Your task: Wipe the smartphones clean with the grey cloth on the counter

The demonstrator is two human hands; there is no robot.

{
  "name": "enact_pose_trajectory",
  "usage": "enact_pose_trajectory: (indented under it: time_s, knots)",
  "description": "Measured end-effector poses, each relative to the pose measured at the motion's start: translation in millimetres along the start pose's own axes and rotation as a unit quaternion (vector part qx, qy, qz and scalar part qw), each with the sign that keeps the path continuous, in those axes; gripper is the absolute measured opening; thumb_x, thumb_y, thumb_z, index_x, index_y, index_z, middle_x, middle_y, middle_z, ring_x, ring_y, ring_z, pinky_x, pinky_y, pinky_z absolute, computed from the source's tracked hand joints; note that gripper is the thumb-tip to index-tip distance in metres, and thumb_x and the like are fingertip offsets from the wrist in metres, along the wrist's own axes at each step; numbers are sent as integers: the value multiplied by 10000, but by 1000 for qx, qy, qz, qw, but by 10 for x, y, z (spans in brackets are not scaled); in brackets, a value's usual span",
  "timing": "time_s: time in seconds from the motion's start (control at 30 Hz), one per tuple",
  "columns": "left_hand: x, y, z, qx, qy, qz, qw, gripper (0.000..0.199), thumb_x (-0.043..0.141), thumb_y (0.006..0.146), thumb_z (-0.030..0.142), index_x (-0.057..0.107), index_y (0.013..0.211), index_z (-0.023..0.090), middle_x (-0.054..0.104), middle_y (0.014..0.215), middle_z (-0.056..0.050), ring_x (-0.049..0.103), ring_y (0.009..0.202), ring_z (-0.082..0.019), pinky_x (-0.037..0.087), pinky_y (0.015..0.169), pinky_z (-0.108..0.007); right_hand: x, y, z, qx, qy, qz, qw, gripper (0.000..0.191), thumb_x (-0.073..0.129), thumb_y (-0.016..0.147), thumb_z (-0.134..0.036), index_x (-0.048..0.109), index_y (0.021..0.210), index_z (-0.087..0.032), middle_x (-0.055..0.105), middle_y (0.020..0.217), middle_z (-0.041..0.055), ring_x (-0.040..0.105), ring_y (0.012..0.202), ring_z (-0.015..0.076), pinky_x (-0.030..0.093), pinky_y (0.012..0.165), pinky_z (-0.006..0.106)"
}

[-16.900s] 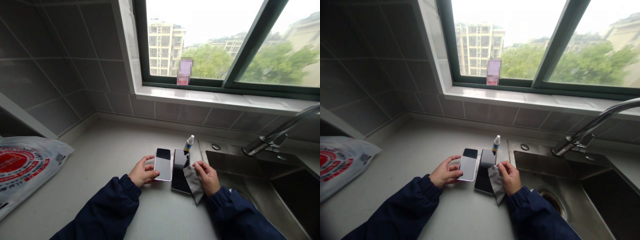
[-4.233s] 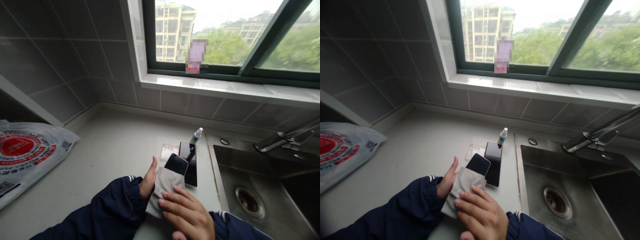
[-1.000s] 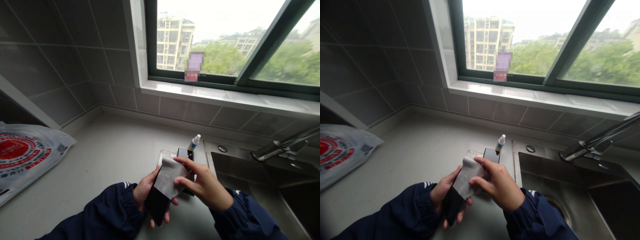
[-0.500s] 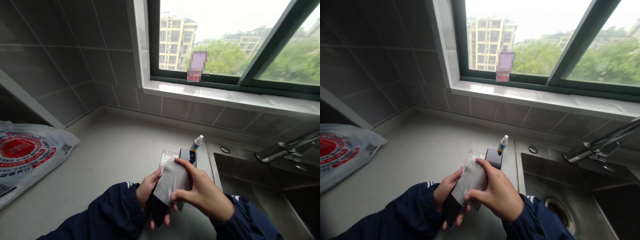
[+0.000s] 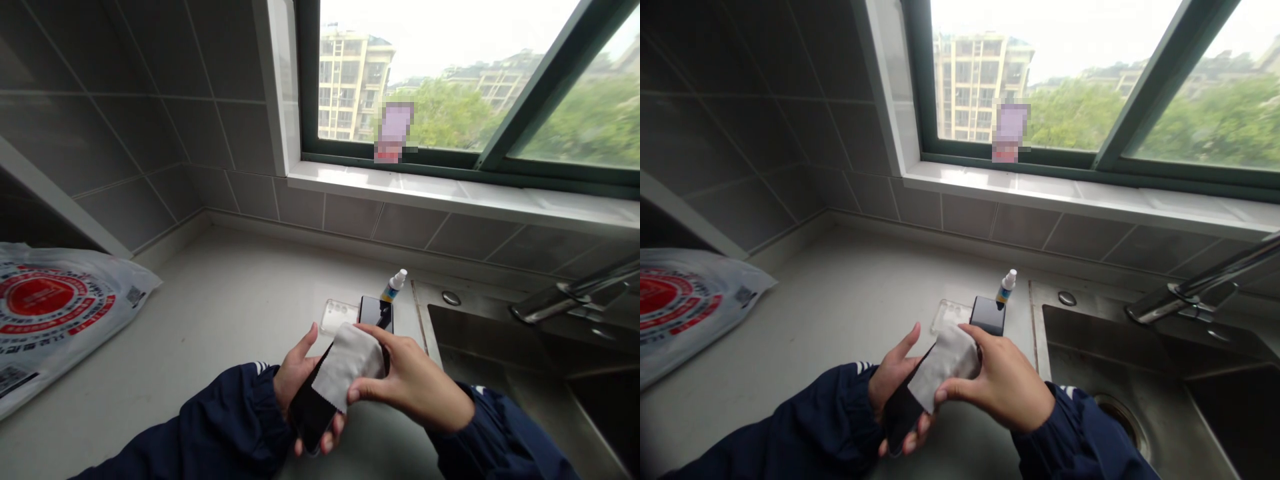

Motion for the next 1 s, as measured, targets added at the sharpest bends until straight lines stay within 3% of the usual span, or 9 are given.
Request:
enact_pose_trajectory:
  time_s: [0.1,0.2,0.4,0.6,0.8,1.0]
  knots:
    - [35,3,7,8,-8,-46,999,1008,116,705,878,513,1192,90,686,934,-253,696,785,-369,534,434,-437,-52,-5,-39,-22,20,-2,1000,771,766,640,-627,577,1270,-224,717,996,26,665,892,226,495,776,277]
    - [52,-2,12,18,-16,-46,999,983,105,722,864,519,1177,97,686,937,-247,697,786,-367,534,439,-430,-51,-11,-69,-37,32,5,999,720,760,673,-599,579,1270,-239,717,952,7,661,823,201,491,735,256]
    - [20,-30,6,14,-15,-15,1000,1042,128,709,881,553,1114,20,676,935,-234,688,785,-362,537,470,-423,48,-30,-64,-10,9,22,1000,902,780,629,-613,468,1367,-200,678,1094,78,644,911,244,496,765,293]
    - [-19,-44,-9,-1,-11,17,1000,1093,129,692,895,603,1056,-20,681,890,-228,693,750,-350,540,450,-412,101,-80,-104,15,-6,16,1000,923,783,636,-594,398,1384,-215,663,1109,95,640,963,267,495,787,330]
    - [25,-36,-6,4,-30,0,1000,1073,181,722,871,599,1081,-50,681,902,-246,697,763,-358,551,464,-415,141,-90,-92,35,-23,21,999,987,782,615,-615,371,1407,-194,632,1175,137,609,1063,314,482,843,376]
    - [62,-30,-5,7,-32,-6,999,1008,108,735,857,611,1034,37,695,888,-230,707,742,-349,546,436,-403,100,-66,-143,-5,21,31,999,786,774,686,-542,467,1341,-234,686,1020,57,654,897,242,493,776,313]
Point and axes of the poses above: each hand's wrist, its own y-axis towards the middle knuckle, its own x-axis out of the palm, z = x × y, the point moved 4 cm from there along y, towards the middle knuckle
